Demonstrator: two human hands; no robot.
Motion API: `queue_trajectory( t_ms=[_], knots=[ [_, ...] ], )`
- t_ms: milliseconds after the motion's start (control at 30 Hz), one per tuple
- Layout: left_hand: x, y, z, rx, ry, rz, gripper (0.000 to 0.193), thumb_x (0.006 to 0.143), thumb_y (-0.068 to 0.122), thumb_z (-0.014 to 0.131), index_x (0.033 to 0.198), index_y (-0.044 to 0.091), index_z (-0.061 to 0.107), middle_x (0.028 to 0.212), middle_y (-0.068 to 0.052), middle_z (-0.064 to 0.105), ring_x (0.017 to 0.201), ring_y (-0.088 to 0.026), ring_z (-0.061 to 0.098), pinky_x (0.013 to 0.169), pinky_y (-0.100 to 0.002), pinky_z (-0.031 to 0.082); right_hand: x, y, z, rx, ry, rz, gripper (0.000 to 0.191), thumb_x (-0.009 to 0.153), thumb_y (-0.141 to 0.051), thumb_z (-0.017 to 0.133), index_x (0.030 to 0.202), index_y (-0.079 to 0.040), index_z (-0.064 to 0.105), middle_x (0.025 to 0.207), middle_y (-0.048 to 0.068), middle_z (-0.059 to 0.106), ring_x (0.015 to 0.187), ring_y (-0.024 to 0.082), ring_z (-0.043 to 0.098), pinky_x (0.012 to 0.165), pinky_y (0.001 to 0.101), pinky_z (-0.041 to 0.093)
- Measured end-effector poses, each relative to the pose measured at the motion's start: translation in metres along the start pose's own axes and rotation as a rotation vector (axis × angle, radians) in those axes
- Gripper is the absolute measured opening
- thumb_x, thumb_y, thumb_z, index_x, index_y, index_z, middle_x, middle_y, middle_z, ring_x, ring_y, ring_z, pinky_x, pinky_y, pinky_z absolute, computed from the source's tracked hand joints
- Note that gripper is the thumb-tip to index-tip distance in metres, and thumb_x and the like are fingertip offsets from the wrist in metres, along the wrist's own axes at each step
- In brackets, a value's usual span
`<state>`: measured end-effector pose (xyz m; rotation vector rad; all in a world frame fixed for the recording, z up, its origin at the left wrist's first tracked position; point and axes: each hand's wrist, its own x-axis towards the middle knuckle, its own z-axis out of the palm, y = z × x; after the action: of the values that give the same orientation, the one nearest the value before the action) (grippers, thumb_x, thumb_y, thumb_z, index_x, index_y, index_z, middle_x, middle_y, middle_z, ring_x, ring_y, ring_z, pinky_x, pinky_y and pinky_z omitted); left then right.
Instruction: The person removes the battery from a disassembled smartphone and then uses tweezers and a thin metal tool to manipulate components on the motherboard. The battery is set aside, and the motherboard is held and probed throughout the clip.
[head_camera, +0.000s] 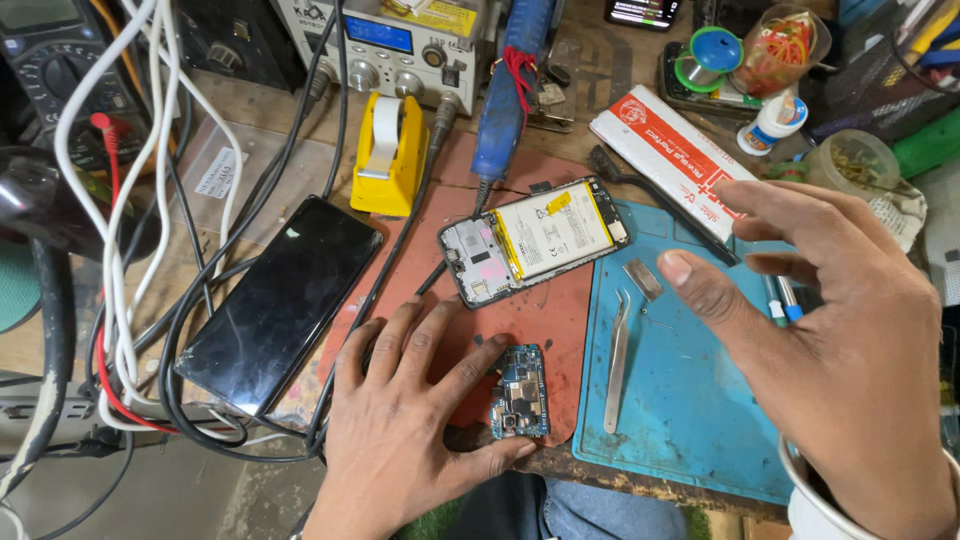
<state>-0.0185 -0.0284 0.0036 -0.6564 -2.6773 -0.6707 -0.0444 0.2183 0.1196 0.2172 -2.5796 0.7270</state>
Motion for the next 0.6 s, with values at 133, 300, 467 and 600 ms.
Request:
queue_trajectory(
  t_ms=[133, 300, 467, 600],
  knots=[
    [0.0, -0.001, 0.002, -0.009, -0.013, -0.005, 0.078, 0.072, 0.077, 0.066, 0.13, 0.026, 0.069, 0.14, -0.018, 0.055, 0.134, -0.041, 0.043, 0.11, -0.06, 0.027, 0.004, -0.015, 0.008, -0.015, -0.022, 0.017, 0.048, 0.085, -0.024, 0.082, 0.124, 0.0, 0.068, 0.122, 0.018, 0.068, 0.105, 0.023, 0.071, 0.086, 0.0356, 0.06],
    [-0.002, -0.002, 0.002, -0.034, -0.025, -0.005, 0.077, 0.073, 0.076, 0.068, 0.131, 0.026, 0.069, 0.14, -0.018, 0.055, 0.136, -0.04, 0.044, 0.109, -0.059, 0.028, -0.017, -0.016, 0.012, -0.021, -0.081, 0.074, 0.051, 0.081, -0.025, 0.083, 0.123, 0.0, 0.068, 0.12, 0.017, 0.069, 0.108, 0.023, 0.07, 0.085, 0.0362, 0.059],
    [-0.002, -0.002, 0.003, -0.028, -0.016, -0.002, 0.077, 0.074, 0.077, 0.067, 0.132, 0.027, 0.068, 0.141, -0.017, 0.054, 0.137, -0.04, 0.043, 0.11, -0.059, 0.028, -0.051, -0.003, 0.016, 0.051, -0.092, 0.199, 0.052, 0.077, -0.024, 0.082, 0.123, -0.002, 0.07, 0.12, 0.014, 0.071, 0.105, 0.02, 0.072, 0.088, 0.0347, 0.059],
    [-0.001, -0.003, 0.003, -0.022, -0.029, -0.006, 0.077, 0.074, 0.078, 0.066, 0.133, 0.028, 0.068, 0.141, -0.018, 0.054, 0.136, -0.041, 0.042, 0.11, -0.059, 0.027, -0.078, 0.008, 0.032, 0.124, -0.098, 0.294, 0.049, 0.076, -0.022, 0.085, 0.12, -0.004, 0.073, 0.112, 0.012, 0.075, 0.099, 0.019, 0.073, 0.083, 0.0327, 0.058]
  ],
)
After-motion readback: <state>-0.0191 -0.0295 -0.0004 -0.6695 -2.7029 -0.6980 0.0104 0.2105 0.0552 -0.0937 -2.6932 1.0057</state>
